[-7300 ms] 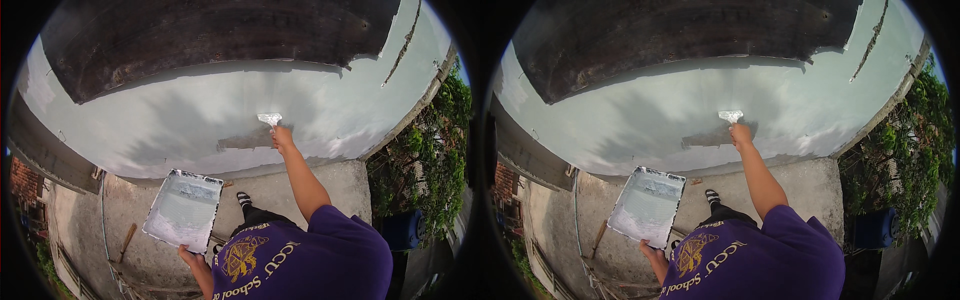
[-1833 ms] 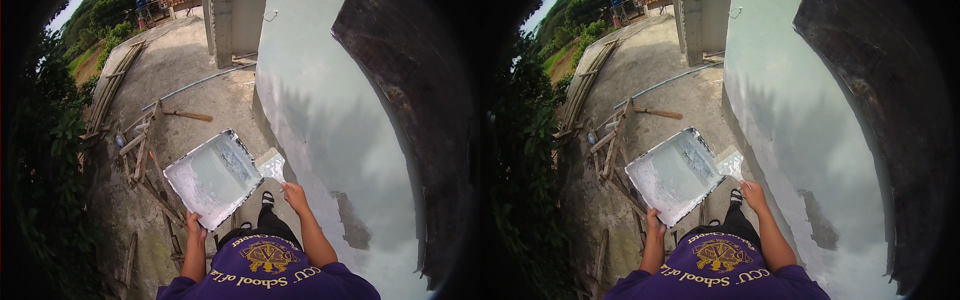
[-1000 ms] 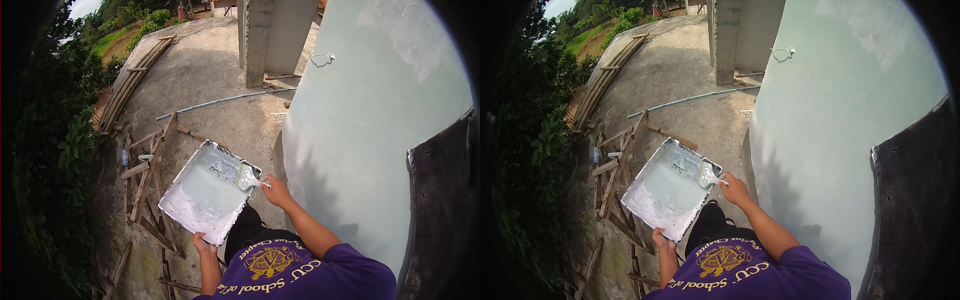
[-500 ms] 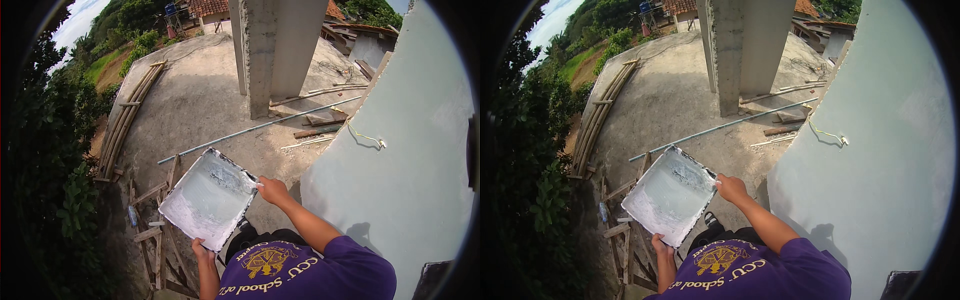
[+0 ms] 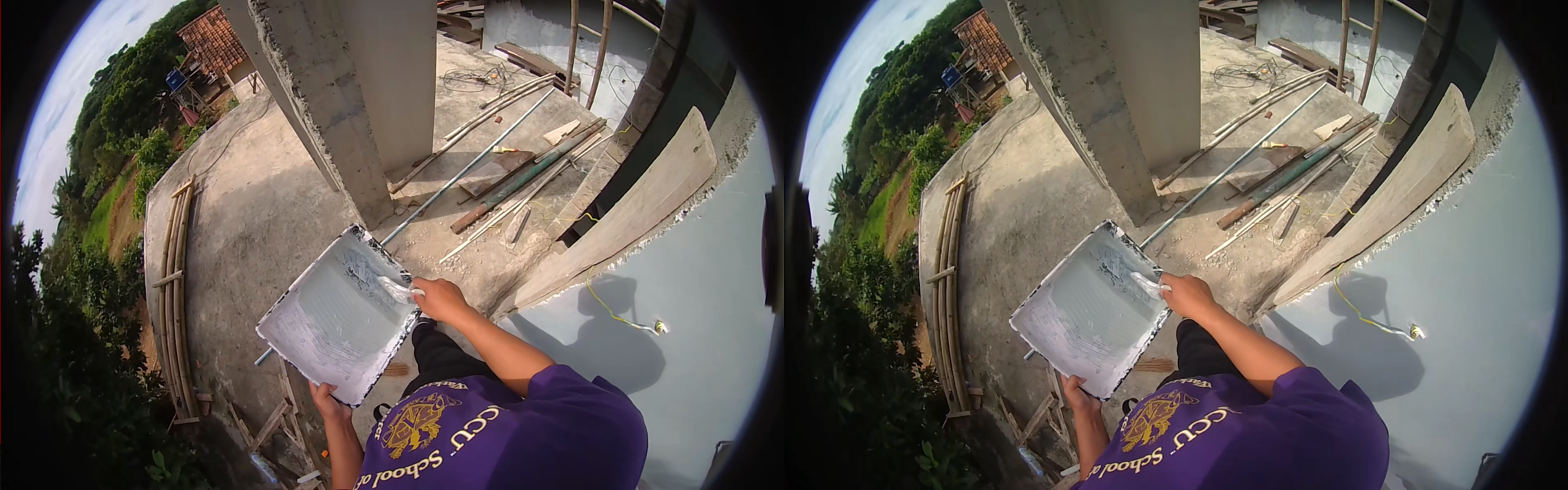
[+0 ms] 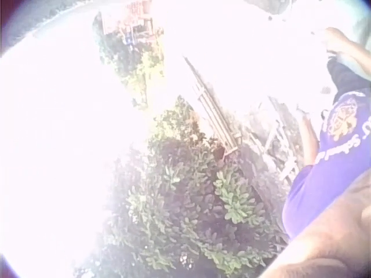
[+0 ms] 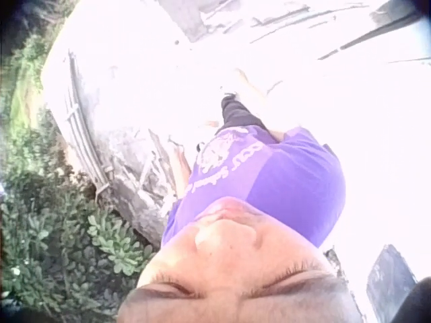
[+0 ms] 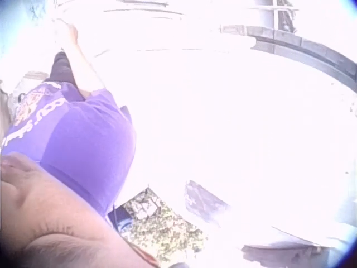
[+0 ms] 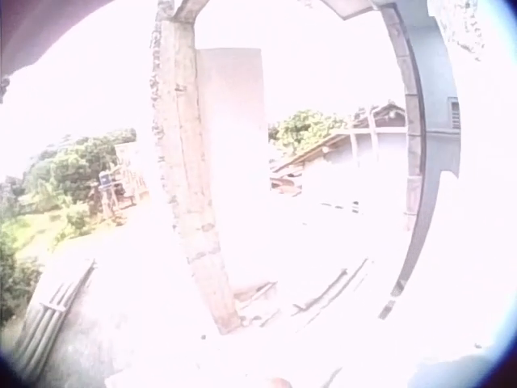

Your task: Painting an exterior wall with a brush and a tray of white paint.

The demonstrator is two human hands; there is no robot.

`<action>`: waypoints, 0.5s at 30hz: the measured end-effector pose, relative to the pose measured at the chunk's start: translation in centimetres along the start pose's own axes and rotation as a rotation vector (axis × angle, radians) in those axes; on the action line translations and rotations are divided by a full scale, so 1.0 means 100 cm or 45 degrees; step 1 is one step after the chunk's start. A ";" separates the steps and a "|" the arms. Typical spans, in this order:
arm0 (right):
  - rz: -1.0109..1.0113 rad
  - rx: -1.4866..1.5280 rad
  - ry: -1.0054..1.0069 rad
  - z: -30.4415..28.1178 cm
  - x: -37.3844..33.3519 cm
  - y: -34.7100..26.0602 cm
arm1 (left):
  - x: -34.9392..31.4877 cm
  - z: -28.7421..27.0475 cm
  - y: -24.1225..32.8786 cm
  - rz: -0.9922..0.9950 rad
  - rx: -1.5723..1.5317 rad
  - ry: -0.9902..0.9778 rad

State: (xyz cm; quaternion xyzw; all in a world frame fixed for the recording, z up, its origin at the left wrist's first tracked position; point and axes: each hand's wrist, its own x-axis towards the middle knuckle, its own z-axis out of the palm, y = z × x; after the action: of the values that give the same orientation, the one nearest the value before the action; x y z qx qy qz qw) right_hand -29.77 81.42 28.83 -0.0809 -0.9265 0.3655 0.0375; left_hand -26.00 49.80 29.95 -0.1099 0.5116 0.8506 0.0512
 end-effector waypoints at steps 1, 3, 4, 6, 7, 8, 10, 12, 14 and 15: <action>-0.016 0.011 -0.067 -0.007 0.017 0.008 | 0.020 0.014 0.004 0.005 0.011 -0.043; 0.105 0.106 0.007 -0.017 0.048 0.027 | 0.077 0.028 -0.007 0.014 0.057 -0.162; 0.160 0.164 0.031 -0.031 0.069 0.032 | 0.099 0.051 -0.005 -0.009 0.085 -0.124; 0.232 0.196 0.110 -0.056 0.105 0.051 | 0.146 0.097 -0.001 -0.058 0.148 -0.133; 0.268 0.203 0.141 -0.066 0.109 0.061 | 0.159 0.119 -0.002 -0.087 0.117 -0.138; 0.335 0.231 0.193 -0.078 0.119 0.072 | 0.171 0.138 -0.004 -0.119 0.088 -0.141; 0.438 0.264 0.255 -0.108 0.134 0.089 | 0.201 0.174 -0.005 -0.201 0.135 -0.236; 0.544 0.312 0.371 -0.136 0.140 0.103 | 0.230 0.221 -0.006 -0.246 0.179 -0.312; 0.644 0.358 0.494 -0.151 0.145 0.129 | 0.264 0.257 -0.023 -0.337 0.189 -0.401; 0.684 0.389 0.523 -0.153 0.143 0.144 | 0.281 0.271 -0.032 -0.407 0.195 -0.450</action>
State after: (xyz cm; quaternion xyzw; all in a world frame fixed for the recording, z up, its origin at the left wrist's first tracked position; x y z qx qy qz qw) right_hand -40.14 104.63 30.30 -0.3864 -0.7802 0.4725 0.1369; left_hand -56.27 74.51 32.71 -0.0348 0.5336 0.7966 0.2820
